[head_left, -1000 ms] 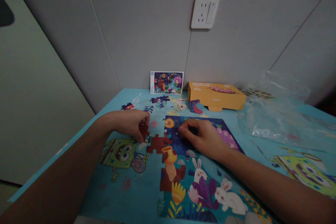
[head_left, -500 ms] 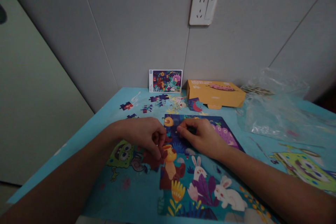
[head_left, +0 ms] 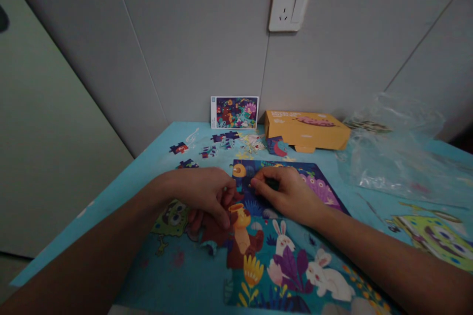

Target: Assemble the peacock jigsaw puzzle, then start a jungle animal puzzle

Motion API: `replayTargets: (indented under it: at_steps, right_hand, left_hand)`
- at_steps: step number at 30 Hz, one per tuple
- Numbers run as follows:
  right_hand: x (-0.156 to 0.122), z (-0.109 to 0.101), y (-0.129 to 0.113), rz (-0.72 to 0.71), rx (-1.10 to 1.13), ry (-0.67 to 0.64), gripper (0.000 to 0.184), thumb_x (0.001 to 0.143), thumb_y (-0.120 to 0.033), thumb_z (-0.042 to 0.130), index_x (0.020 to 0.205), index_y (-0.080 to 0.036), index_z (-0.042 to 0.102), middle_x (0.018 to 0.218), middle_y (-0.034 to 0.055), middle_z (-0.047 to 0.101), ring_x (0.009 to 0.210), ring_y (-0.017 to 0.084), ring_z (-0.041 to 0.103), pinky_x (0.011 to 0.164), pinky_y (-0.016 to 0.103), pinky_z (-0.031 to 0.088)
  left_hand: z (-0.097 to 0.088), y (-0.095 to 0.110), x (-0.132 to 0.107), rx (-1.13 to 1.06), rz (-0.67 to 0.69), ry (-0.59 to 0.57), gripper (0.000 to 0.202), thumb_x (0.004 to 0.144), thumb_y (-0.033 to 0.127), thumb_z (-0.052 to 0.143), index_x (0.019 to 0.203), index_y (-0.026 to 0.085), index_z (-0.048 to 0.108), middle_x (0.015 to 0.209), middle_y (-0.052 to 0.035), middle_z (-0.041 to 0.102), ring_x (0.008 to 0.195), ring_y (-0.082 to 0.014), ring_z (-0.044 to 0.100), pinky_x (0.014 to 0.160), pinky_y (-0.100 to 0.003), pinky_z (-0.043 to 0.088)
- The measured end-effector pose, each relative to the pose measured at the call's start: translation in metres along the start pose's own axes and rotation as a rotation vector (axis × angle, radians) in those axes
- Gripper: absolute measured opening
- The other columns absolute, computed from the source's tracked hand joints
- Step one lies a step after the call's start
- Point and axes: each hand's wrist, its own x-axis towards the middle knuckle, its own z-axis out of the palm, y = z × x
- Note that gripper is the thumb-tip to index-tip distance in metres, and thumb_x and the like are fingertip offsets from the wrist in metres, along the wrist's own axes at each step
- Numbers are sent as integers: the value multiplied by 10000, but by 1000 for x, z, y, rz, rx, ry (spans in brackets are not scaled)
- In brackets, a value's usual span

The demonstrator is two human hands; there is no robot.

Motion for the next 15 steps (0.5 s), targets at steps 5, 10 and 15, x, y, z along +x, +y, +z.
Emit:
replayTargets:
  at_steps: [5,10,15]
  right_hand:
    - [-1,-1,0,-5,14,-6,263,893,-296,505,700,-175,637,602,-13,606,547,117,512,545,253,336]
    - [-1,0,2,5,35,-11,253,893,-284,506,712,-172,643,634,-1,636,575,123,538,552,255,345]
    - [-1,0,0,6,25,-3,249,890,-285,515,704,-174,638,614,-9,623,549,115,523,545,251,340]
  left_hand:
    - [-3,3,-3,85,113,75,319,668,406,721,808,216,507,700,32,622,598,-148,591,505,-232,400]
    - [-4,8,-6,185,15,120,303,654,373,717,815,211,518,713,26,638,606,-152,590,515,-232,384]
    - [-1,8,-3,338,-85,246,426,553,485,768,796,222,537,603,33,614,531,-164,563,483,-245,342]
